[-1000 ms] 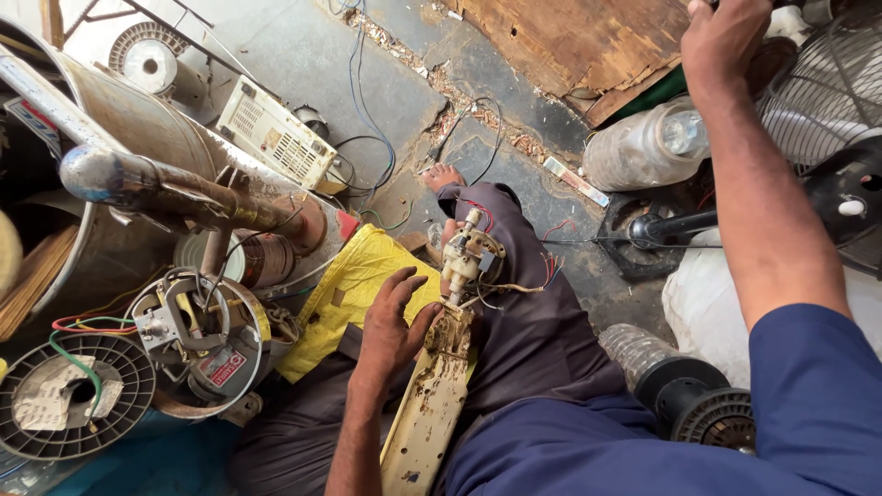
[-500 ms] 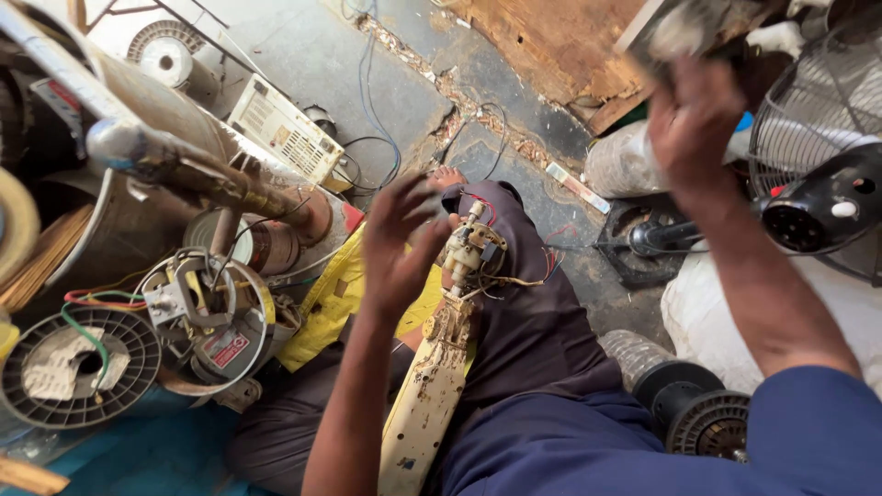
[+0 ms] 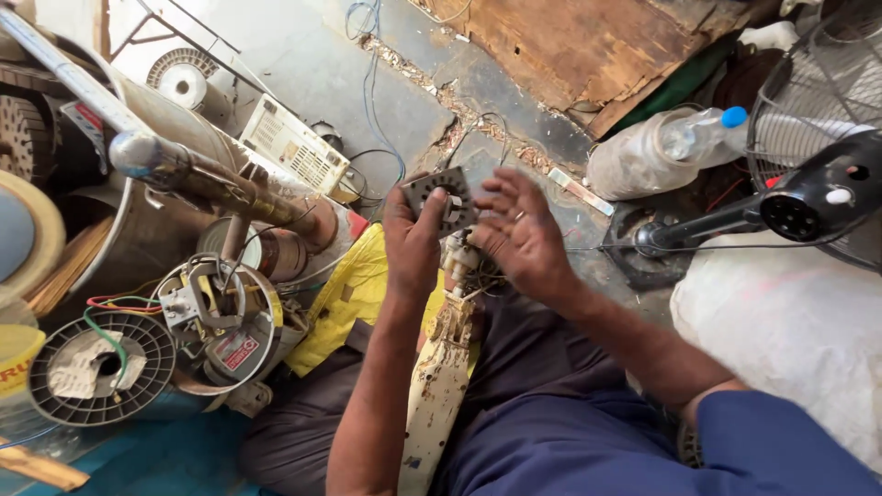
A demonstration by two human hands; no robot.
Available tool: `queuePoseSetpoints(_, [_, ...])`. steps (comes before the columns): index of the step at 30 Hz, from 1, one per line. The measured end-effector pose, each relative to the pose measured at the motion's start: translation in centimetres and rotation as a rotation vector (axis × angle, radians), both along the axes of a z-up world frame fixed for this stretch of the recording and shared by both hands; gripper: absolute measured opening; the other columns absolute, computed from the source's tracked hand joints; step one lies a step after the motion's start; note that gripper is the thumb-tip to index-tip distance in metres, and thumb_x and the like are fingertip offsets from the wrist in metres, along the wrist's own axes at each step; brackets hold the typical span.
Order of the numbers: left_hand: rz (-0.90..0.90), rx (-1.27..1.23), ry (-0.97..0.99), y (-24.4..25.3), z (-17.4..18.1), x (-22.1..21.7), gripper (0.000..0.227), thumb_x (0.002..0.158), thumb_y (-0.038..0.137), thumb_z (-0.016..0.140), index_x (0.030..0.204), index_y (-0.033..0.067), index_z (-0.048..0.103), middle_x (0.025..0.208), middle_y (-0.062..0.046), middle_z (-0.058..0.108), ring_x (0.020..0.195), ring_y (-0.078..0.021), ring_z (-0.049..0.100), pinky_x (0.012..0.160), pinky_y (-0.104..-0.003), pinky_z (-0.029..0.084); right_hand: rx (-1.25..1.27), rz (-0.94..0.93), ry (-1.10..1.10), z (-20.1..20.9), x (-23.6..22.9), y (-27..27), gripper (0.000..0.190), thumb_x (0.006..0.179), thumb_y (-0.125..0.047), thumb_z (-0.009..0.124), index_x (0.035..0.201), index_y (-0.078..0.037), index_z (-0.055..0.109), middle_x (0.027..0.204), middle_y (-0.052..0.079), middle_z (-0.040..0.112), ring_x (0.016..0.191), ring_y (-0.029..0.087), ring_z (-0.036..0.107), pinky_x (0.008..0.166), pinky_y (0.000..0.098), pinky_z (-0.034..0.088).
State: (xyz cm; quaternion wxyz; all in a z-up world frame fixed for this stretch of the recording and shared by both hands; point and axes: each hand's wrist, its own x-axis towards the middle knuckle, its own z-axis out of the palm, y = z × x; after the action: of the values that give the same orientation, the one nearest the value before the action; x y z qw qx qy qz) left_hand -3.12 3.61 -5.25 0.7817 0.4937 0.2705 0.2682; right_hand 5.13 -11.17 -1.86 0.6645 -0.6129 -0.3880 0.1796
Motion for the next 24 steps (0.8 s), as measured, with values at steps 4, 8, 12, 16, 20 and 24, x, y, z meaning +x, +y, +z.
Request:
queuePoseSetpoints(4, [0.003, 0.178, 0.06, -2.4, 3.7, 0.9, 0.039, 0.096, 0.011, 0.068, 0.13, 0.0001, 0.053, 0.107, -0.013, 0.068, 0.088, -0.0192, 0.07, 0.074, -0.032, 0.061, 0.061, 0.025, 0.97, -1.9, -0.1, 1.2, 0.057, 0.098, -0.035, 0.064, 0.147, -0.013, 0.044, 0.133, 0.008, 0.062, 0.123, 0.026, 0.057, 0.105, 0.0401, 0.051])
queuePoseSetpoints(8, [-0.144, 1.048, 0.212, -4.8, 8.4, 1.1, 0.066, 0.086, 0.013, 0.082, 0.143, 0.005, 0.049, 0.135, -0.022, 0.057, 0.119, -0.0383, 0.061, 0.101, -0.046, 0.051, 0.352, 0.119, 1.342, -0.7, 1.8, 1.4, 0.061, 0.107, -0.053, 0.047, 0.138, -0.001, 0.054, 0.134, 0.019, 0.062, 0.127, 0.034, 0.06, 0.114, 0.0484, 0.049])
queuePoseSetpoints(12, [-0.441, 1.229, 0.209, -3.8, 13.2, 0.5, 0.094, 0.067, 0.014, 0.082, 0.153, 0.01, 0.044, 0.154, -0.02, 0.045, 0.134, -0.0453, 0.046, 0.112, -0.053, 0.04, 0.318, 0.231, 1.562, 0.2, 3.1, -0.2, 0.057, 0.108, -0.05, 0.042, 0.135, -0.002, 0.057, 0.134, 0.021, 0.063, 0.124, 0.034, 0.063, 0.109, 0.048, 0.049])
queuePoseSetpoints(16, [-0.617, 1.294, 0.229, -2.5, 14.2, 0.6, 0.089, 0.069, 0.012, 0.082, 0.151, 0.013, 0.046, 0.151, -0.017, 0.048, 0.125, -0.0431, 0.047, 0.109, -0.052, 0.042, 0.405, 0.407, 1.569, -0.3, 2.9, -0.6, 0.058, 0.109, -0.047, 0.039, 0.134, 0.002, 0.058, 0.133, 0.021, 0.064, 0.122, 0.032, 0.066, 0.108, 0.0452, 0.051])
queuePoseSetpoints(20, [-0.656, 1.395, 0.24, -1.6, 13.3, 0.3, 0.088, 0.061, 0.014, 0.086, 0.142, 0.0123, 0.052, 0.142, -0.012, 0.056, 0.129, -0.0407, 0.049, 0.109, -0.05, 0.043, 0.498, 0.511, 1.648, -2.6, 2.1, -1.5, 0.044, 0.116, -0.038, 0.04, 0.135, -0.003, 0.059, 0.129, 0.018, 0.067, 0.118, 0.029, 0.068, 0.104, 0.0471, 0.055])
queuePoseSetpoints(24, [-0.582, 1.247, 0.083, -0.9, 11.1, -0.1, 0.089, 0.058, 0.017, 0.091, 0.136, 0.0041, 0.051, 0.135, -0.018, 0.056, 0.13, -0.0404, 0.053, 0.115, -0.05, 0.044, 0.327, 0.399, 1.596, -3.3, 2.3, -2.1, 0.037, 0.113, -0.033, 0.047, 0.132, -0.004, 0.06, 0.126, 0.014, 0.069, 0.116, 0.026, 0.069, 0.103, 0.0438, 0.056])
